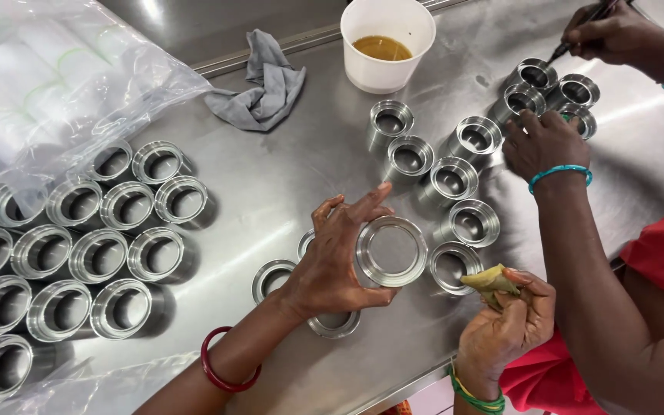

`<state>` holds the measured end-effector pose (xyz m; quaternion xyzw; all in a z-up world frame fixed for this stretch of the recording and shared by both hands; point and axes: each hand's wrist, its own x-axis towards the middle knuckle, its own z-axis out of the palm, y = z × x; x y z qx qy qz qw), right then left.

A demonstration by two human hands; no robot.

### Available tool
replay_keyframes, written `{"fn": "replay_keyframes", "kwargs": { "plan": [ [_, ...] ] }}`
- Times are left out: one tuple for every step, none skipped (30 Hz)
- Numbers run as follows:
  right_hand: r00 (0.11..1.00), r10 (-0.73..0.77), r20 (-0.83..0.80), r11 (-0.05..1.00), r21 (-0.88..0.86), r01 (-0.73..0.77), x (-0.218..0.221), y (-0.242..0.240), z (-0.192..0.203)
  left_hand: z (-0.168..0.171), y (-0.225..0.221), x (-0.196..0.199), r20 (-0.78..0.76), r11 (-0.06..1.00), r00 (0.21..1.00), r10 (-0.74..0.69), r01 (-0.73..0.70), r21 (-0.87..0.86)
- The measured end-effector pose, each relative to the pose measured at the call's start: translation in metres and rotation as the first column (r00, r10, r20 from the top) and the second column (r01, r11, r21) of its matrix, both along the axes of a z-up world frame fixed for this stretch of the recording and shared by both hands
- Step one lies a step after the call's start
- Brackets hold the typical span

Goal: The person wipes metal rings with a cloth, places them one at a time into a plastic bag, and then secures the bag with a rubber band.

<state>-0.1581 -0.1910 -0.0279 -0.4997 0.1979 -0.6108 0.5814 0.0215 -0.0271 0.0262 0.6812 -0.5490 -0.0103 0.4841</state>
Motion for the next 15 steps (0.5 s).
{"fn": "replay_keyframes", "kwargs": {
  "plan": [
    [1.000,0.002,-0.005,1.000,0.007,-0.002,0.000,0.000,0.000,0.000,0.001,0.000,-0.021,1.000,1.000,-0.001,0.001,-0.007],
    [1.000,0.005,-0.008,1.000,0.014,-0.005,0.000,0.000,0.001,0.001,0.001,0.000,-0.041,1.000,0.999,-0.002,0.001,-0.014],
    [1.000,0.007,-0.005,1.000,0.015,-0.007,-0.001,-0.001,-0.002,0.001,0.002,0.000,-0.038,1.000,0.999,0.000,-0.001,-0.013],
    [1.000,0.002,-0.010,1.000,0.002,-0.002,-0.002,-0.002,-0.004,0.002,0.003,0.000,-0.064,1.000,0.998,-0.002,0.002,0.005],
    [1.000,-0.004,-0.014,1.000,-0.011,0.003,-0.004,-0.003,-0.007,0.002,0.004,0.000,-0.089,1.000,0.996,-0.004,0.006,0.023],
    [1.000,-0.003,-0.013,1.000,-0.012,0.003,-0.004,-0.002,-0.006,0.001,0.004,-0.001,-0.087,1.000,0.996,-0.003,0.005,0.022],
    [1.000,-0.008,-0.019,1.000,-0.008,0.008,-0.003,-0.001,-0.005,0.000,0.004,-0.002,-0.086,1.000,0.996,-0.007,0.009,0.023],
    [1.000,-0.014,-0.026,1.000,-0.003,0.013,-0.003,0.000,-0.004,-0.001,0.003,-0.003,-0.087,1.000,0.996,-0.010,0.012,0.023],
    [1.000,-0.012,-0.027,1.000,-0.005,0.012,-0.002,0.000,-0.001,0.000,0.003,-0.003,-0.087,1.000,0.996,-0.008,0.010,0.021],
    [1.000,-0.012,-0.028,1.000,-0.001,0.012,-0.001,0.001,0.001,0.000,0.003,-0.003,-0.065,1.000,0.998,-0.007,0.008,0.020],
    [1.000,-0.011,-0.028,1.000,0.003,0.011,0.000,0.002,0.003,0.000,0.003,-0.004,-0.043,1.000,0.999,-0.006,0.006,0.018],
    [1.000,-0.010,-0.029,1.000,0.000,0.010,0.001,0.003,0.006,0.001,0.002,-0.003,-0.043,1.000,0.999,-0.004,0.005,0.015],
    [1.000,0.001,-0.017,1.000,0.020,-0.001,0.002,0.005,0.009,0.002,0.001,-0.002,-0.025,0.997,1.000,0.013,-0.011,0.073],
    [1.000,0.013,-0.004,0.999,0.039,-0.012,0.003,0.006,0.012,0.003,0.000,-0.001,-0.005,0.991,1.000,0.030,-0.029,0.131],
    [1.000,0.015,-0.004,0.999,0.036,-0.015,0.002,0.006,0.011,-0.002,-0.002,-0.001,-0.005,0.991,0.999,0.033,-0.032,0.128]
  ]
}}
